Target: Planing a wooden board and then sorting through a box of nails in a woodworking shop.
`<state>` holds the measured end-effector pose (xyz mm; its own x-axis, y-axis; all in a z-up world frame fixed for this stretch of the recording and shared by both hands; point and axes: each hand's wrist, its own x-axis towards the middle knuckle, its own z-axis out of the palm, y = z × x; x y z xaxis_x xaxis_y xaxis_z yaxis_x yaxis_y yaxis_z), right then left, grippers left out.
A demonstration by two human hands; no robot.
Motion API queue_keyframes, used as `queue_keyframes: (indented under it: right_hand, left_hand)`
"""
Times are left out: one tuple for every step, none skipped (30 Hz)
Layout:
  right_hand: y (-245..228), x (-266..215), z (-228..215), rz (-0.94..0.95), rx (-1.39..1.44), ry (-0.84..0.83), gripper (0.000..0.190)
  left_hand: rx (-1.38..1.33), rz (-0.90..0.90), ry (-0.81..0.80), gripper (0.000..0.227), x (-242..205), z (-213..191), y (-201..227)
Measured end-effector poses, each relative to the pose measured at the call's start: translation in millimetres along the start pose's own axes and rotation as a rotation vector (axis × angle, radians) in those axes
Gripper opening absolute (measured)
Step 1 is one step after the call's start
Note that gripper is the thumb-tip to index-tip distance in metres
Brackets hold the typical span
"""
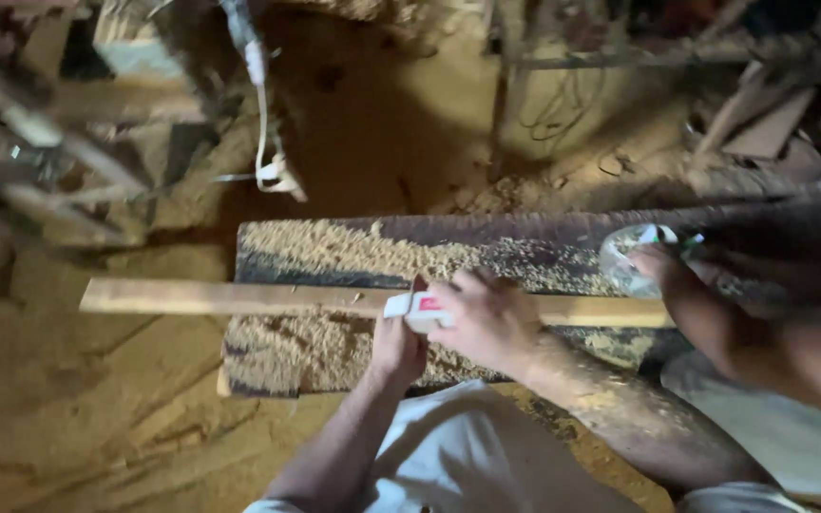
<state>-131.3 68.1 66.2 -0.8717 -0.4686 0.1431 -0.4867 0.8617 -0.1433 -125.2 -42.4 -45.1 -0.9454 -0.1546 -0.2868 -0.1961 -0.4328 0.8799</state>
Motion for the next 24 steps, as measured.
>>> queue_keyframes:
  right_hand:
    - [-3.8, 0.7, 1.1, -0.022, -0.005, -0.026, 0.027]
    - [-1.6, -1.7, 11.8, -0.004, -0.005, -0.017, 0.027]
    - [-0.1, -3.3, 23.0, 0.031, 0.041, -0.035, 0.028]
    - [0.3, -5.1, 34.6, 0.052, 0.089, -0.063, 0.029]
    - [1.6, -3.9, 34.4, 0.057, 0.092, -0.063, 0.029]
    - [0.9, -4.0, 35.1, 0.067, 0.060, -0.066, 0.030]
    - [-0.3, -3.8, 35.9, 0.078, 0.029, -0.069, 0.032]
    - [0.5, -5.0, 25.6, 0.072, 0.032, -0.069, 0.032]
    - [0.7, -5.9, 15.7, 0.085, -0.011, -0.038, 0.033]
    - [0.2, -8.0, 5.8, 0.089, -0.053, -0.015, 0.035]
    - [2.1, -6.8, -2.4, 0.073, -0.048, -0.021, 0.035]
    - [2.6, -7.6, -9.4, 0.070, -0.065, -0.053, 0.037]
    - [2.9, -7.1, -15.3, 0.067, -0.082, -0.083, 0.039]
    - [3.6, -9.3, -19.9, 0.036, -0.073, -0.117, 0.039]
    - [4.9, -10.8, -24.8, 0.134, 0.013, -0.196, 0.041]
    - [8.1, -9.2, -31.2, 0.243, 0.089, -0.260, 0.044]
    - [17.1, -11.7, -26.8, 0.223, 0.088, -0.280, 0.044]
    - [26.4, -11.5, -22.8, 0.268, 0.106, -0.279, 0.050]
    - [35.7, -10.9, -19.3, 0.313, 0.125, -0.278, 0.057]
    - [48.3, -17.1, -2.7, 0.295, 0.121, -0.288, 0.057]
    - [61.5, -23.3, 13.5, 0.218, 0.232, -0.083, 0.059]
    - [74.4, -31.9, 30.5, 0.148, 0.347, 0.118, 0.061]
    - [78.0, -38.9, 37.9, 0.138, 0.349, 0.105, 0.061]
    - [81.5, -44.1, 45.2, 0.132, 0.439, 0.169, 0.061]
  left_hand:
    - [-0.036, -0.004, 0.020, 0.032, -9.1, 5.5, 2.7]
    - [-0.026, -0.006, 0.003, 0.032, -7.6, 9.9, 1.9]
    - [-0.079, -0.055, 0.023, 0.030, -5.8, 13.4, 1.1]
    - [-0.139, -0.105, 0.060, 0.029, -6.4, 15.7, -0.4]
    - [-0.135, -0.108, 0.058, 0.029, -5.9, 16.7, -2.5]
    - [-0.225, -0.184, 0.125, 0.026, -8.1, 15.6, -5.1]
    - [-0.316, -0.258, 0.193, 0.024, -10.1, 13.9, -7.5]
    - [-0.316, -0.253, 0.199, 0.024, -3.4, 13.5, -12.4]
    - [-0.297, -0.270, 0.164, 0.024, 3.4, 12.2, -17.0]
    - [-0.285, -0.288, 0.139, 0.024, 7.5, 10.0, -22.7]
    - [-0.291, -0.284, 0.155, 0.024, 8.1, 14.9, -12.9]
    - [-0.345, -0.288, 0.133, 0.023, 2.8, 17.2, -6.4]
    - [-0.400, -0.290, 0.112, 0.027, -1.2, 18.5, -0.2]
    - [-0.419, -0.297, 0.154, 0.027, -4.5, 19.1, -5.7]
    - [-0.330, -0.281, 0.062, 0.023, -7.5, 20.3, -11.2]
    - [-0.236, -0.258, -0.048, 0.022, -4.7, 23.9, -14.0]
    - [-0.250, -0.259, -0.025, 0.022, -6.3, 19.2, -16.3]
    - [-0.297, -0.233, -0.026, 0.018, -5.0, 14.7, -17.3]
    - [-0.343, -0.205, -0.026, 0.013, -3.9, 10.3, -17.8]
    - [-0.354, -0.199, -0.010, 0.013, -1.6, 6.4, -16.7]
    - [-0.400, -0.161, -0.035, 0.011, 0.5, 2.8, -15.8]
    - [-0.443, -0.129, -0.060, 0.010, 0.8, -1.5, -16.2]
    - [-0.450, -0.128, -0.044, 0.010, -4.5, -4.8, -9.7]
    - [-0.507, -0.115, -0.116, 0.011, -8.1, -8.3, -1.4]
